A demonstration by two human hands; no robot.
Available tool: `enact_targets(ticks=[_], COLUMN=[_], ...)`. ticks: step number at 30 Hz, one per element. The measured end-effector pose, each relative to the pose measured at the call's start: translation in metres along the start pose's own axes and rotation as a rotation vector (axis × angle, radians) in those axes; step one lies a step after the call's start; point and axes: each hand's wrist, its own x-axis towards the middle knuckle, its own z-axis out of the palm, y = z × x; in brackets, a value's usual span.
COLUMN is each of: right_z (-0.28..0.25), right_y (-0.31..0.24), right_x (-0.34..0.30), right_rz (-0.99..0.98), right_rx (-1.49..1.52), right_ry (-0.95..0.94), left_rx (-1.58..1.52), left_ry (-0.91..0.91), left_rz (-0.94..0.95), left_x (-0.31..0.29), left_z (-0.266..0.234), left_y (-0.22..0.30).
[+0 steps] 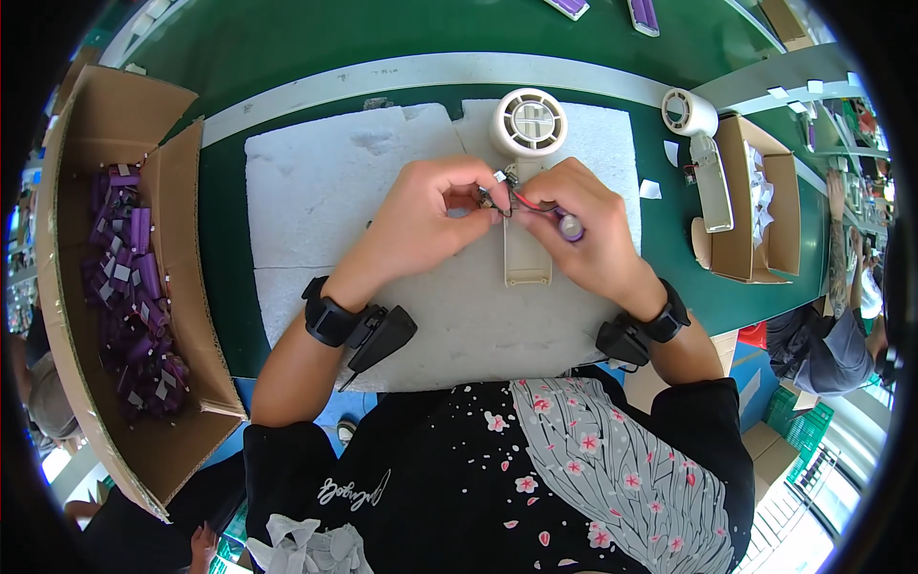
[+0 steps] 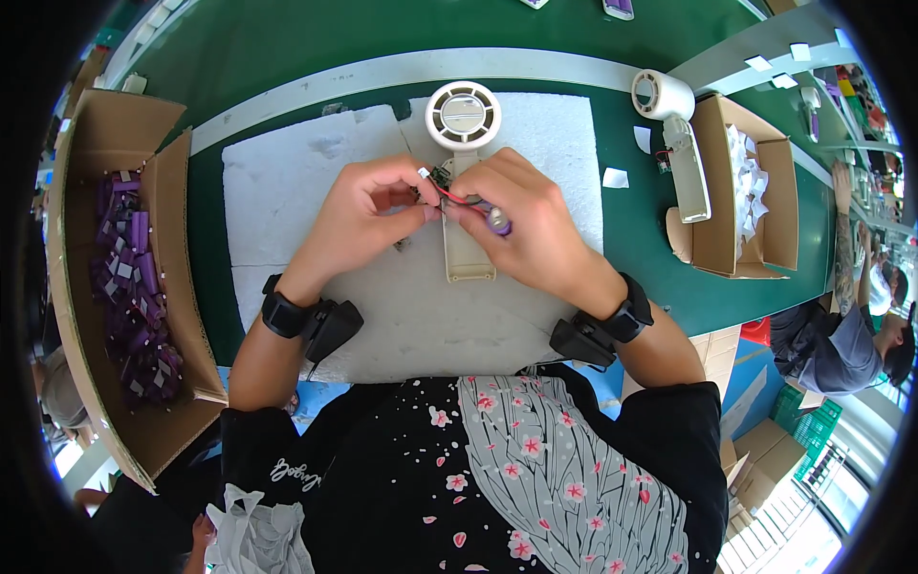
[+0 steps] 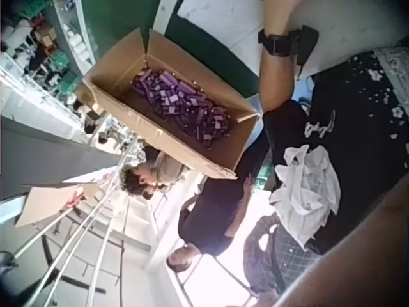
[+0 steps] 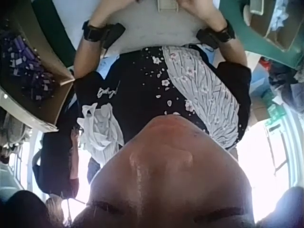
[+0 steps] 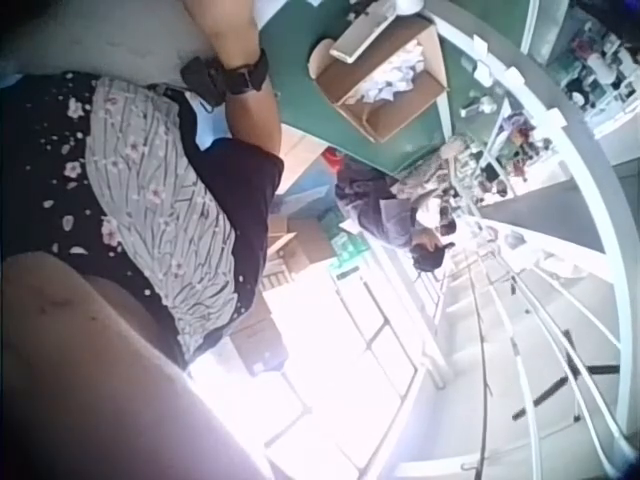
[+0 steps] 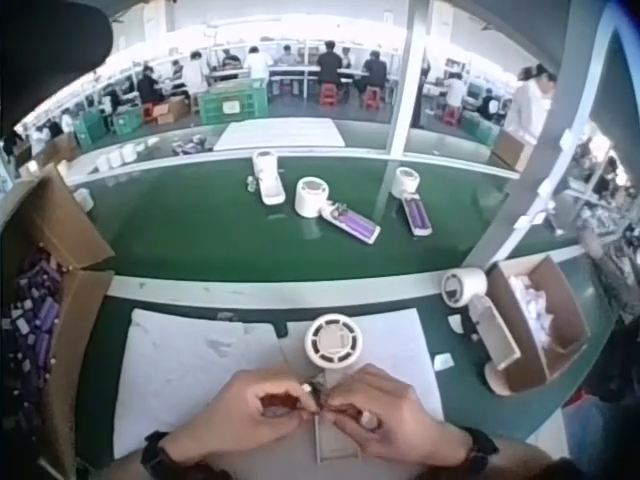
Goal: Assembling small handheld fans by installing motors, batteries, and wiring into plastic casings.
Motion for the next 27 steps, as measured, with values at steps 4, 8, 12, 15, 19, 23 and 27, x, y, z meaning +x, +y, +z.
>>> enact_targets(ticks=[4,8,12,15,19,23,27], right_z=[-0.008,-0.006,-0.004,-0.003,-0.005,-0.001,0.0], right_y=[-0.001,0.004,0.001,-0.001,0.0,-0.004,-0.005], right_x=[0.0,-0.003,0.0,0.001,0.0,-0.001,0.001], right_rz=[-0.037,-0.103,-0.164,-0.109,0.065,0.197,0.291], right_rx=[-0.014,-0.155,-0.298,-0.24,-0.124,-0.011,0.086], right_ry=[0.048,0.057,0.122,0.064,-0.029,-0.019,-0.039], left_rx=[-0.089,-0.133,-0.122,-0.157,-0.134,-0.109,-0.081], left_ry=[-0.032,0.021,0.037,0.091,0.008,0.044,0.04], left_rz=[0.031,-0.11,-0.137,-0.093,-0.011,0.074,0.1], left_x=[0.001,0.0,0.003,0.002,0.002,0.002,0.001], left_z=[-0.003,0.0,0.0,0.0,-0.003,-0.001,-0.002], left_y=[-0.002,0.008,0.009,0.004,0.002,0.0,-0.002])
